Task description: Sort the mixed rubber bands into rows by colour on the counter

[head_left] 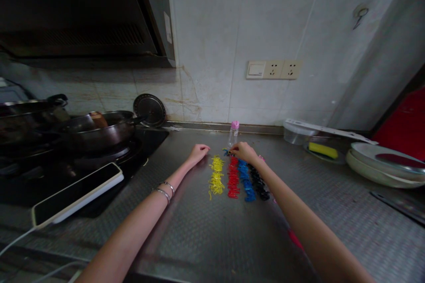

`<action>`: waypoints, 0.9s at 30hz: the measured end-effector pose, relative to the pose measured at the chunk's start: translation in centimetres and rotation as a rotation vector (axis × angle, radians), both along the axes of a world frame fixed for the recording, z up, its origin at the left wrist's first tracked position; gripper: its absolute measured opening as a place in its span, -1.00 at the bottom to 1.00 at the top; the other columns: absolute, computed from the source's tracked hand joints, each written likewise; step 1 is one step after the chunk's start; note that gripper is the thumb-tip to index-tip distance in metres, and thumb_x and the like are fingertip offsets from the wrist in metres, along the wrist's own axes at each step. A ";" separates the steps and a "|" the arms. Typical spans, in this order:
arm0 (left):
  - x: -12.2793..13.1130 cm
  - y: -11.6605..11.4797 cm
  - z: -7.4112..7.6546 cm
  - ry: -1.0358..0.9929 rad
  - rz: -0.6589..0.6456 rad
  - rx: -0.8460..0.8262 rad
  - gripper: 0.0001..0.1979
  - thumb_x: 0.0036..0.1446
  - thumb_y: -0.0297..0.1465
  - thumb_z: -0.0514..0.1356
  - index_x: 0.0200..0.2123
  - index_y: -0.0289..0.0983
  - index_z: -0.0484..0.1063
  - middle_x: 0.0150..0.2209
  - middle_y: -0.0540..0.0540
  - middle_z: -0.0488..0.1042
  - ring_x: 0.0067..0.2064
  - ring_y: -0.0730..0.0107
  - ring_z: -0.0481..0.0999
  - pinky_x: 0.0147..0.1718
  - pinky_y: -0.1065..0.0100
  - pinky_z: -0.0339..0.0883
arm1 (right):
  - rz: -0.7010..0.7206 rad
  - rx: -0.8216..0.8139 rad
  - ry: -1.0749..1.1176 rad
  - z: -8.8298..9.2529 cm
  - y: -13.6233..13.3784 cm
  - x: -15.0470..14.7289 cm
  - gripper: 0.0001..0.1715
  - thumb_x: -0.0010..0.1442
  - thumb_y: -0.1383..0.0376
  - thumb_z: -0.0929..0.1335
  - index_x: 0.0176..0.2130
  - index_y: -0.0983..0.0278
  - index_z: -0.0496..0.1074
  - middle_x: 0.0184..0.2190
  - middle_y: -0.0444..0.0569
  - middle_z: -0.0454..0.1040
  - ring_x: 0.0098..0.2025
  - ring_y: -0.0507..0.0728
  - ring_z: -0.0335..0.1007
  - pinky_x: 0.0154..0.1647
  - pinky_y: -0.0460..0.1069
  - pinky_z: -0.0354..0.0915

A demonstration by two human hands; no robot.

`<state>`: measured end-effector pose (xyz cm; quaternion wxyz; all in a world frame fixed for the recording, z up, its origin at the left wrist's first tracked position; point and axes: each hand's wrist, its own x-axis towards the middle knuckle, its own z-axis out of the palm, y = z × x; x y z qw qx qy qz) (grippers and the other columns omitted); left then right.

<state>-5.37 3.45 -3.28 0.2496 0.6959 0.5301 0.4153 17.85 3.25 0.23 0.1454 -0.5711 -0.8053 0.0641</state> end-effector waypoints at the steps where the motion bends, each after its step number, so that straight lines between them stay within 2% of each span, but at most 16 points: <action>1: 0.0 0.0 0.0 0.001 0.001 -0.002 -0.71 -0.06 -0.43 0.01 -0.35 -0.38 0.49 -0.52 -0.06 0.47 -0.49 0.47 0.37 -0.47 0.46 0.18 | -0.001 0.000 0.011 0.1 0.0 -0.1 -0.75 0.09 0.24 0.26 -0.25 0.19 0.48 -0.27 -0.06 0.49 -0.22 0.07 0.38 -0.27 -0.15 0.21; 10: 0.0 0.1 0.0 -0.012 0.011 0.007 -0.74 -0.04 -0.46 0.03 -0.36 -0.38 0.49 -0.46 -0.09 0.49 -0.39 0.42 0.42 -0.35 0.44 0.25 | 0.087 0.014 -0.003 1.2 -1.3 -3.6 -0.71 0.09 0.23 0.24 -0.22 0.19 0.47 -0.27 -0.06 0.50 -0.25 0.07 0.39 -0.34 -0.16 0.21; 16: 0.1 0.2 0.0 -0.013 0.015 0.017 -0.75 -0.04 -0.50 0.03 -0.38 -0.39 0.49 -0.40 -0.11 0.51 -0.33 0.41 0.44 -0.28 0.42 0.26 | 0.129 -0.013 -0.102 1.1 -1.9 -5.3 -0.71 0.09 0.26 0.23 -0.24 0.20 0.49 -0.26 -0.02 0.50 -0.19 0.10 0.38 -0.29 -0.15 0.21; 20: 0.1 0.1 0.1 -0.014 0.017 0.007 -0.76 -0.05 -0.50 0.04 -0.38 -0.38 0.50 -0.42 -0.10 0.51 -0.35 0.42 0.44 -0.30 0.42 0.27 | 0.116 -0.010 -0.081 1.5 -1.7 -3.9 -0.70 0.09 0.25 0.23 -0.23 0.19 0.48 -0.27 -0.02 0.50 -0.23 0.09 0.38 -0.34 -0.14 0.19; 24: 0.3 0.3 0.6 0.004 0.031 -0.077 -0.74 -0.06 -0.50 0.06 -0.32 -0.39 0.49 -0.48 -0.09 0.50 -0.43 0.45 0.42 -0.37 0.44 0.27 | 0.059 0.018 0.001 2.5 -1.0 -0.8 -0.69 0.10 0.22 0.22 -0.27 0.22 0.49 -0.36 -0.04 0.49 -0.34 0.05 0.37 -0.40 -0.16 0.14; 27: 0.8 1.3 1.1 0.076 -0.001 -0.087 -0.74 -0.09 -0.51 0.08 -0.31 -0.40 0.49 -0.44 -0.11 0.50 -0.41 0.45 0.42 -0.36 0.44 0.27 | 0.013 0.074 0.063 3.0 -0.5 1.6 -0.67 0.10 0.20 0.21 -0.31 0.25 0.50 -0.43 -0.05 0.48 -0.38 0.04 0.35 -0.45 -0.16 0.10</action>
